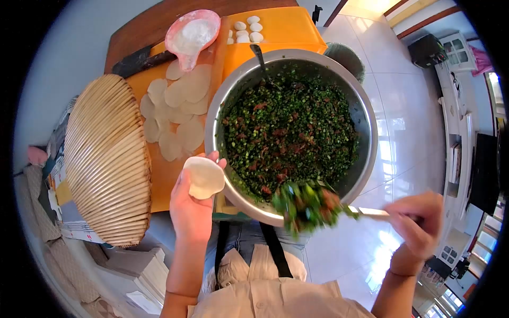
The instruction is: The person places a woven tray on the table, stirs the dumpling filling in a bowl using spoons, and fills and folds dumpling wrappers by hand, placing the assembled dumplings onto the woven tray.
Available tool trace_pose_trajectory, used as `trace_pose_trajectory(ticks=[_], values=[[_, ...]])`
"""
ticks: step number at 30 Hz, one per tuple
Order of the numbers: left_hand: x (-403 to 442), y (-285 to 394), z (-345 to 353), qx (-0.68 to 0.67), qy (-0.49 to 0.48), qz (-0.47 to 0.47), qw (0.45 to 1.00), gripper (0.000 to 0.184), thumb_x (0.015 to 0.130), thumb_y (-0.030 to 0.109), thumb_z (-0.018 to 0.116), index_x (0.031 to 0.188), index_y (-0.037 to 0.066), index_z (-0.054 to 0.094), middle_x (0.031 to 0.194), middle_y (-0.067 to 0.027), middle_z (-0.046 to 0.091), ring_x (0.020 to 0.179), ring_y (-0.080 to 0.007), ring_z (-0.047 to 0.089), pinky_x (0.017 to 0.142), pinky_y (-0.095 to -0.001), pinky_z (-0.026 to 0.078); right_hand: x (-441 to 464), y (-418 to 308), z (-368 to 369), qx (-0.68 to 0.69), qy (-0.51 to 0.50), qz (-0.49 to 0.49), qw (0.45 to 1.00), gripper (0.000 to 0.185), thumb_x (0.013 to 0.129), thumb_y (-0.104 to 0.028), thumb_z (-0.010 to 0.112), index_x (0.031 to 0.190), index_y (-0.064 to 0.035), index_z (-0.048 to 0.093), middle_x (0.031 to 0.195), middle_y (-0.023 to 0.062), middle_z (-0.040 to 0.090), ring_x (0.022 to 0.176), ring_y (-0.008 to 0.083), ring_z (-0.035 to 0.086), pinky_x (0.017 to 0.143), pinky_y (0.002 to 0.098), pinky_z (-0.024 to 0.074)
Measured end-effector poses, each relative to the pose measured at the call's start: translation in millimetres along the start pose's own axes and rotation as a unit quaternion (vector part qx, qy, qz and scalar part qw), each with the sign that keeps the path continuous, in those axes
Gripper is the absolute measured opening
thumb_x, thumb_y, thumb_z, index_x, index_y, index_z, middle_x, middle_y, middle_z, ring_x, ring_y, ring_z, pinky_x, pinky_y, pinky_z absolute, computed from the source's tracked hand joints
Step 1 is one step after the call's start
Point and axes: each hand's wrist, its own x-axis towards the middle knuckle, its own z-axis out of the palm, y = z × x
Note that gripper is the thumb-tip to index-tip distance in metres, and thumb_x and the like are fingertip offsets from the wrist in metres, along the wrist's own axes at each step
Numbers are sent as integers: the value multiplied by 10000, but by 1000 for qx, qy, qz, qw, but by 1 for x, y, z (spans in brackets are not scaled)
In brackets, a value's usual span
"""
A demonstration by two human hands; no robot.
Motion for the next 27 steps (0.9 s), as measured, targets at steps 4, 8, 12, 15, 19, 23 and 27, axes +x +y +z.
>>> trace_pose_trajectory(ticks=[4,8,12,15,19,23,27], values=[[-1,-1,3,24,-5,-7,1000,390,956,244,361,1182,-64,439,1211,-241,498,1131,-351,500,985,-402,387,1,-18,-46,-23,-128,-105,986,189,646,-148,618,726,10,685,425,45,483,319,92,414,337,200,291],[0,-3,8,28,2,-22,999,394,956,248,360,1192,-58,434,1219,-242,491,1127,-353,503,976,-405,397,5,-39,-76,-49,-273,-104,955,144,779,-159,616,814,-41,691,529,52,562,400,77,538,405,150,413],[1,-4,12,33,4,-38,999,395,957,249,360,1196,-58,428,1223,-247,485,1120,-351,509,957,-402,417,9,-31,-83,-42,-279,-123,951,117,776,-135,637,817,-42,696,539,49,560,419,81,552,431,152,439],[3,-4,12,37,0,-40,998,397,958,250,359,1199,-58,425,1224,-250,483,1116,-349,513,947,-400,427,11,-31,-77,-47,-264,-129,955,126,777,-139,633,818,-36,694,535,50,556,418,84,551,433,162,446],[4,-2,10,32,0,-42,999,397,958,250,359,1200,-59,422,1223,-251,484,1113,-349,515,946,-400,428,13,-16,-70,-51,-225,-162,959,132,770,-138,598,781,-41,687,480,34,516,370,82,477,386,171,373],[4,-3,4,24,-6,-47,999,389,956,237,366,1208,-54,420,1234,-241,479,1120,-342,509,947,-403,431,18,5,-3,-196,-66,-204,957,127,632,-36,600,748,-29,651,419,3,401,348,123,290,378,265,211],[4,-7,1,9,-19,-51,998,384,947,219,393,1219,-51,419,1250,-235,470,1137,-337,496,939,-408,441,25,68,59,-392,-90,-281,872,365,659,0,642,1021,-24,600,597,21,398,525,171,418,435,288,347]])
